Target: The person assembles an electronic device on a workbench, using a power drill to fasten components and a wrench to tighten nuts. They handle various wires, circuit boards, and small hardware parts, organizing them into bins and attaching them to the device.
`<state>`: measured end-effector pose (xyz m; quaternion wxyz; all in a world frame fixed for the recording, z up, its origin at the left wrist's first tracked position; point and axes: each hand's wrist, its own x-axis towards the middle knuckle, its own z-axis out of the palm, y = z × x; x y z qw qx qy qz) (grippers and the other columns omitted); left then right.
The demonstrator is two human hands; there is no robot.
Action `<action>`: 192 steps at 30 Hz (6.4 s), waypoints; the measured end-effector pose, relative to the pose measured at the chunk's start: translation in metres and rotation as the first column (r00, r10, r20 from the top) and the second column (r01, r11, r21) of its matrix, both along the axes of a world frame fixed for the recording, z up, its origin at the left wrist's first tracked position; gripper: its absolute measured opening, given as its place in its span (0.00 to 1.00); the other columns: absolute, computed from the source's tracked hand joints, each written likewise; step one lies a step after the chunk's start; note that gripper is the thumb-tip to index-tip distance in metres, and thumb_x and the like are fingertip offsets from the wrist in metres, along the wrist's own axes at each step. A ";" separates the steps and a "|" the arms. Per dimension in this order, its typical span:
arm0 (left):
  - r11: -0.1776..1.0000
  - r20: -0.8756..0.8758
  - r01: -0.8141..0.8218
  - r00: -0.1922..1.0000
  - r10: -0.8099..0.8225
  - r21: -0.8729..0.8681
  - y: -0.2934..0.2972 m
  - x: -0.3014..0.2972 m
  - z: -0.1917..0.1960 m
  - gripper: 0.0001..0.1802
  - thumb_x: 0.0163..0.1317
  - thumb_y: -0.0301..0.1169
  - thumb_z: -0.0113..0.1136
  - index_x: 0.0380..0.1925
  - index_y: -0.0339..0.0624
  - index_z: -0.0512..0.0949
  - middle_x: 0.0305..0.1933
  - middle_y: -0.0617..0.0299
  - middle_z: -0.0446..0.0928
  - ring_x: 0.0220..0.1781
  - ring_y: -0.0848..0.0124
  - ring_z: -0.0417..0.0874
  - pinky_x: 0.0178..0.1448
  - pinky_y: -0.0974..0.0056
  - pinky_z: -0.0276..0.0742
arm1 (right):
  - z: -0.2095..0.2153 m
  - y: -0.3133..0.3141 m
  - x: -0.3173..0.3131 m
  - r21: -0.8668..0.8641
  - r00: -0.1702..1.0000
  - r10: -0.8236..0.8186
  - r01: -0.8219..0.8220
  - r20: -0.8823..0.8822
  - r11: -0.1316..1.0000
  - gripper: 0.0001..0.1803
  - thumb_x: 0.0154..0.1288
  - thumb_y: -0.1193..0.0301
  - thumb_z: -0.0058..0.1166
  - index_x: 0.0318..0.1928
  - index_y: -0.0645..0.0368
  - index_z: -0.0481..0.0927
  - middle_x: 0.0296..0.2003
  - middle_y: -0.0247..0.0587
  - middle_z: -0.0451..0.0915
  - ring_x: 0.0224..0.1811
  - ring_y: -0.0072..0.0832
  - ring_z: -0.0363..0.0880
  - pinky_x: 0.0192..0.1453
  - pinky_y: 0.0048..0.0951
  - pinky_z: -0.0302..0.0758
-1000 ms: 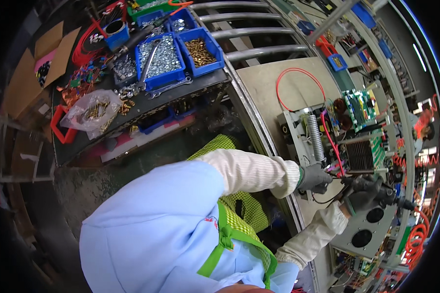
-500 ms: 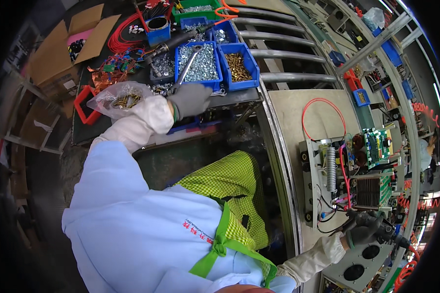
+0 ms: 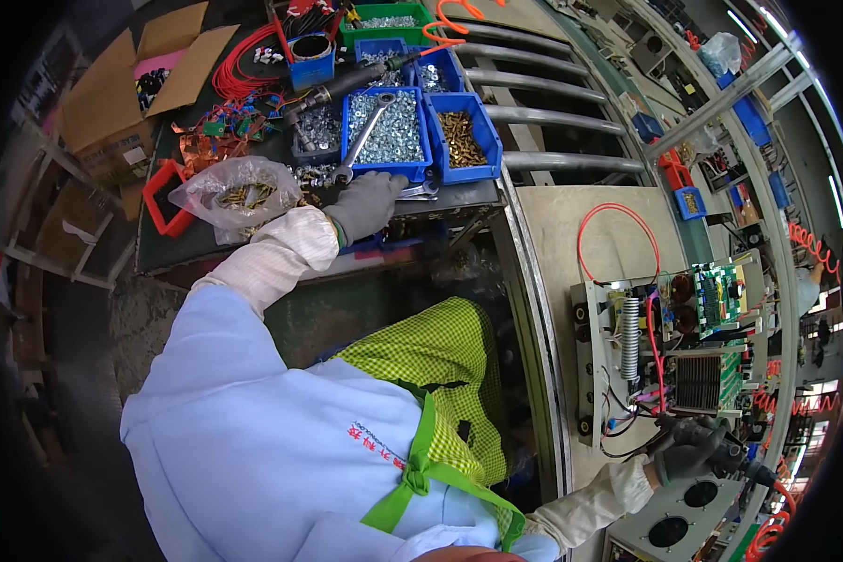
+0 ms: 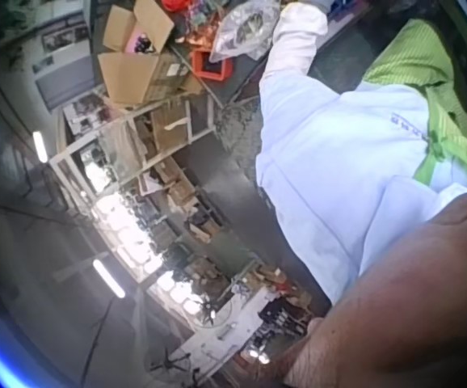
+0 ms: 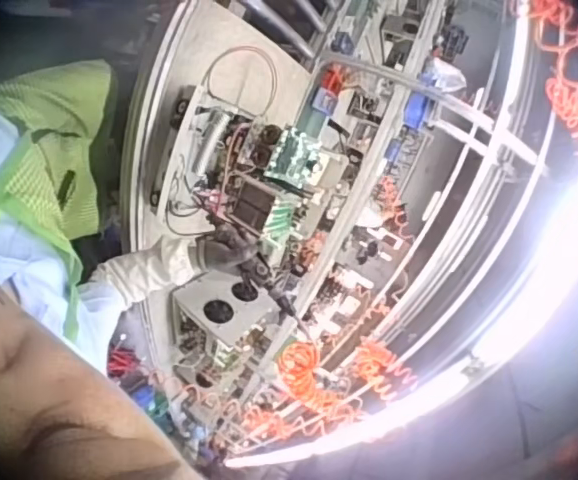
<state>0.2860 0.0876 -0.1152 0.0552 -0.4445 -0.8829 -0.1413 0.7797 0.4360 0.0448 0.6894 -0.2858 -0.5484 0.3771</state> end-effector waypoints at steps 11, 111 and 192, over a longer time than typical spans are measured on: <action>0.991 -0.005 -0.019 1.000 0.018 -0.134 0.022 -0.008 0.019 0.10 0.59 0.31 0.55 0.39 0.41 0.79 0.37 0.45 0.81 0.40 0.48 0.84 0.43 0.48 0.79 | 0.003 -0.009 -0.010 0.013 1.000 0.015 -0.015 -0.026 1.000 0.19 0.67 0.61 0.57 0.40 0.68 0.78 0.29 0.41 0.76 0.17 0.21 0.68 0.15 0.23 0.65; 0.657 0.695 0.268 -0.447 -0.563 0.705 0.265 0.362 0.027 0.18 0.67 0.36 0.50 0.47 0.32 0.77 0.27 0.63 0.76 0.32 0.75 0.77 0.41 0.68 0.74 | 0.013 0.000 -0.003 0.067 0.995 -0.098 0.097 0.014 0.993 0.18 0.62 0.67 0.54 0.46 0.68 0.72 0.25 0.45 0.77 0.24 0.31 0.78 0.28 0.31 0.78; 0.912 -0.104 0.002 0.993 -0.049 -0.410 0.035 -0.119 0.063 0.18 0.53 0.33 0.60 0.46 0.49 0.82 0.40 0.51 0.82 0.48 0.50 0.81 0.55 0.49 0.75 | -0.119 -0.159 -0.156 -0.312 0.380 0.627 -0.625 0.680 0.716 0.11 0.62 0.76 0.57 0.44 0.66 0.79 0.38 0.47 0.80 0.38 0.34 0.80 0.44 0.30 0.75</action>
